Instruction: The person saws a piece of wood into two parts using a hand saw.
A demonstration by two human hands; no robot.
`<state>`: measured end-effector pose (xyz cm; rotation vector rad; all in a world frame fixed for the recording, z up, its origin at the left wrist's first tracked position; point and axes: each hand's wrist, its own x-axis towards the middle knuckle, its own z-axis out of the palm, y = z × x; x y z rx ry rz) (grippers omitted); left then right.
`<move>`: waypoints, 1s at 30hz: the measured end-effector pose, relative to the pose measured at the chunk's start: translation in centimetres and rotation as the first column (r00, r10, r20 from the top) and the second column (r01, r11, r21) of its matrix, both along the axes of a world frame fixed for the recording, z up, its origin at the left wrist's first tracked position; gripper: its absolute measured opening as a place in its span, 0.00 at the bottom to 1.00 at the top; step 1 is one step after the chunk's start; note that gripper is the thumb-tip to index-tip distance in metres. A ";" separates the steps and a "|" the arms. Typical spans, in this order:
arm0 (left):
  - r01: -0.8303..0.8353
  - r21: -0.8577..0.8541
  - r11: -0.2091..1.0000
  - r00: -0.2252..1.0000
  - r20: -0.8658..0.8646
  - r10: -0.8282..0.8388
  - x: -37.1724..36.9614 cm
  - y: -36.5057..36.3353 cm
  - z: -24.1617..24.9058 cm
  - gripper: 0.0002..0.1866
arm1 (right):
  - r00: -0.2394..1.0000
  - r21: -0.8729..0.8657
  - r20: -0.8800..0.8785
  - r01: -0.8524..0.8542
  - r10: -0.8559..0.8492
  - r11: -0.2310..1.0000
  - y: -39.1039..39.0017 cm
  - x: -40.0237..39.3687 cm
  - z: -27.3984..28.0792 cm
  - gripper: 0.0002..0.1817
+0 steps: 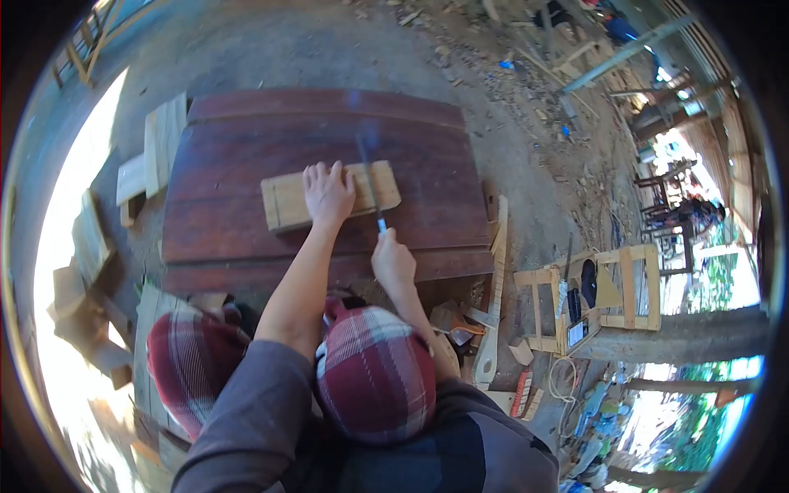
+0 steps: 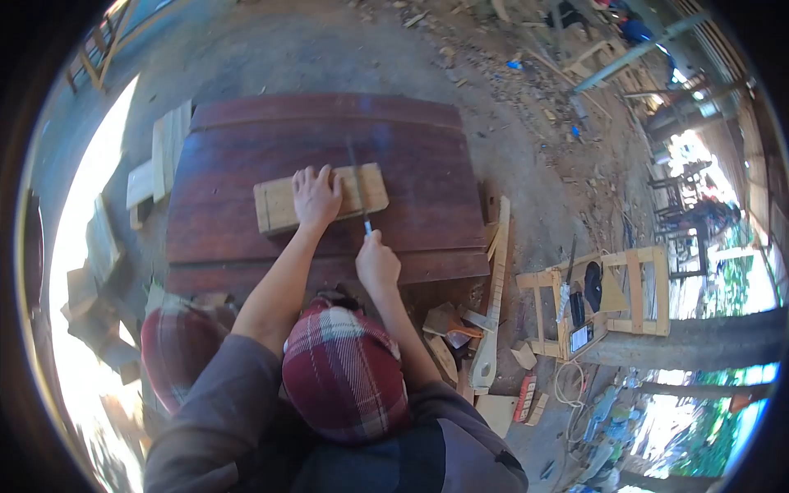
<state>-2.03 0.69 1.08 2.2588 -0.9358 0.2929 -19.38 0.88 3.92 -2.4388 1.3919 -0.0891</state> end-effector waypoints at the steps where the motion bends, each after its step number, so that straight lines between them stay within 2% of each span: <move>1: -0.017 -0.006 1.000 1.000 0.022 0.017 -0.1 -0.2 -0.3 0.17 | 1.000 0.000 0.015 0.011 -0.011 1.000 -0.6 0.6 -0.2 0.14; 6: -0.020 0.048 0.999 1.000 -0.014 0.020 -0.4 -0.1 0.3 0.18 | 0.997 0.045 0.069 0.017 -0.020 0.999 2.0 -3.7 -0.4 0.13; 8: -0.004 0.041 0.999 1.000 -0.026 0.005 -0.6 -0.1 0.6 0.17 | 0.999 0.157 0.013 0.049 -0.052 0.986 4.0 -6.3 0.6 0.13; 10: 0.009 0.056 0.998 0.998 -0.065 -0.006 -0.5 0.0 0.9 0.16 | 0.994 0.192 -0.089 0.080 -0.064 0.978 5.3 -8.3 1.2 0.13; 13: -0.004 0.090 0.996 0.998 0.056 -0.001 -0.2 0.3 0.6 0.15 | 0.991 0.170 -0.109 0.089 -0.071 0.981 5.7 -7.9 2.5 0.14; 16: -0.017 0.011 1.000 0.995 0.096 0.015 -0.1 0.0 -0.4 0.16 | 0.999 0.109 -0.010 0.043 -0.042 0.993 4.3 -6.5 1.2 0.14; 19: 0.028 0.054 0.998 1.000 -0.013 -0.027 -0.1 0.2 -0.1 0.19 | 0.996 0.037 0.079 0.031 -0.033 0.999 1.8 -3.5 -0.1 0.14; 22: 0.004 0.033 0.999 0.999 0.050 -0.005 -0.2 0.2 0.2 0.17 | 0.994 0.038 0.104 0.042 -0.045 0.998 0.2 -0.3 -0.5 0.13; 24: 0.010 0.063 0.998 1.000 0.012 -0.011 -0.3 0.0 0.4 0.17 | 0.994 0.036 0.093 0.052 -0.055 0.998 0.1 0.4 -0.6 0.13; 30: 0.006 0.079 0.997 1.000 0.003 -0.007 -0.6 0.3 0.8 0.16 | 0.999 0.083 0.031 0.022 -0.025 0.996 3.1 -4.2 -0.1 0.12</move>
